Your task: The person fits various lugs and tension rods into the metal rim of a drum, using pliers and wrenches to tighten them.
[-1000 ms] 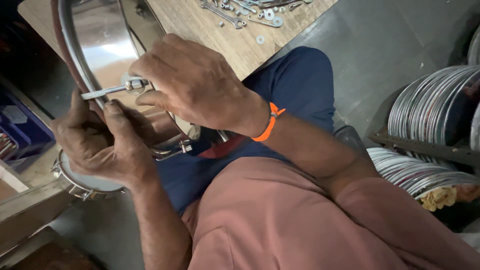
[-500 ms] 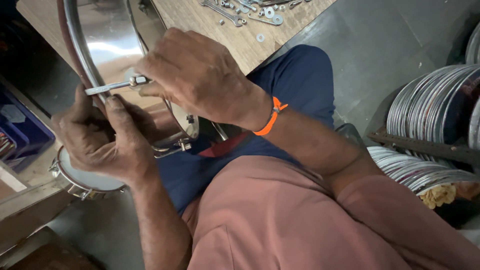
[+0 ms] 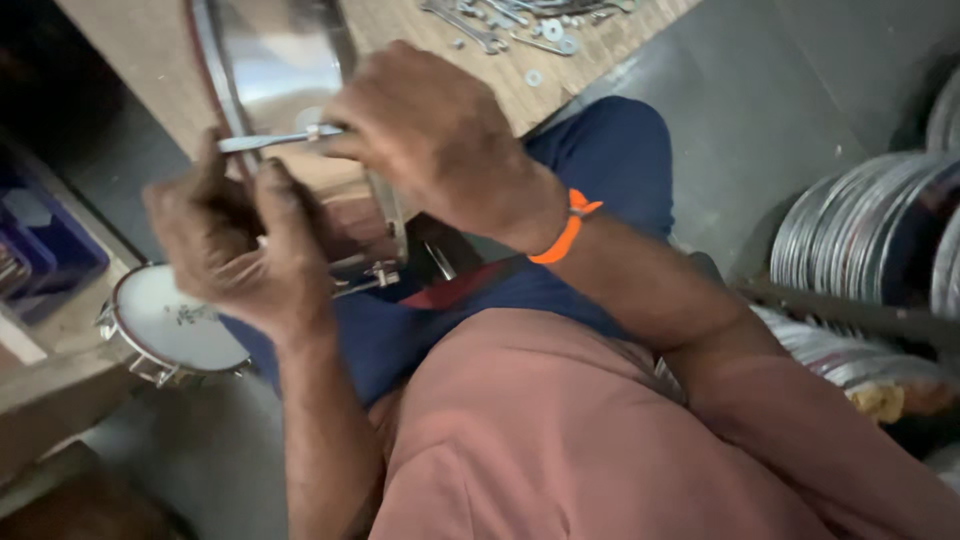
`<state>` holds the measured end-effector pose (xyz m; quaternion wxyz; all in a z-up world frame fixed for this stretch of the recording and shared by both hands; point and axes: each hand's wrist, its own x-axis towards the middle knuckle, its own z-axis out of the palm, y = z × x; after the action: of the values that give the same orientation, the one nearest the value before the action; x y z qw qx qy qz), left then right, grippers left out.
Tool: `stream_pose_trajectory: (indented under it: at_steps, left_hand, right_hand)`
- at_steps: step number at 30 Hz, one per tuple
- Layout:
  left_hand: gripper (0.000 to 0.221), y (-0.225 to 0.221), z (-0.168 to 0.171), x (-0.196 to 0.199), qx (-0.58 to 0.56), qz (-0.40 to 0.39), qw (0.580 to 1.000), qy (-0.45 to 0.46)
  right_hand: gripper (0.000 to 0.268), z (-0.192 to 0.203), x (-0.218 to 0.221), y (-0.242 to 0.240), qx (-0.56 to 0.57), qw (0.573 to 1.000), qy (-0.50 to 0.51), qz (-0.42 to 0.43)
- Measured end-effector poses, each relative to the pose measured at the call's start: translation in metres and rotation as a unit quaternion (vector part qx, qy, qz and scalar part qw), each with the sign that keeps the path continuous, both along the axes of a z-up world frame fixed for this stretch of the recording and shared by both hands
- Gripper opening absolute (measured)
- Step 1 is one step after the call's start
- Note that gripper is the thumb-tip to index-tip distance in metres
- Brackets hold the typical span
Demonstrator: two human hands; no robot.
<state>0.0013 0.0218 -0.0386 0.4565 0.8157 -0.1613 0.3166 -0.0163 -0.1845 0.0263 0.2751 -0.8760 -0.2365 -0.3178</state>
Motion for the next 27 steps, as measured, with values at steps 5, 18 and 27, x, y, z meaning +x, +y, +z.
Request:
stream_pose_trajectory:
  at_steps: [5, 18, 27]
  left_hand:
    - [0.031, -0.012, 0.009, -0.012, -0.038, -0.024, 0.998, 0.043]
    - [0.039, -0.028, 0.012, -0.017, -0.099, -0.041, 0.991, 0.074]
    - [0.024, -0.019, 0.036, -0.010, 0.048, -0.038, 0.996, 0.059]
  right_hand:
    - [0.040, 0.000, -0.008, -0.012, 0.065, 0.995, 0.051, 0.052]
    - [0.025, -0.008, -0.003, -0.011, 0.023, 0.998, 0.062, 0.009]
    - [0.020, -0.017, -0.005, -0.017, -0.095, 0.995, 0.003, -0.018]
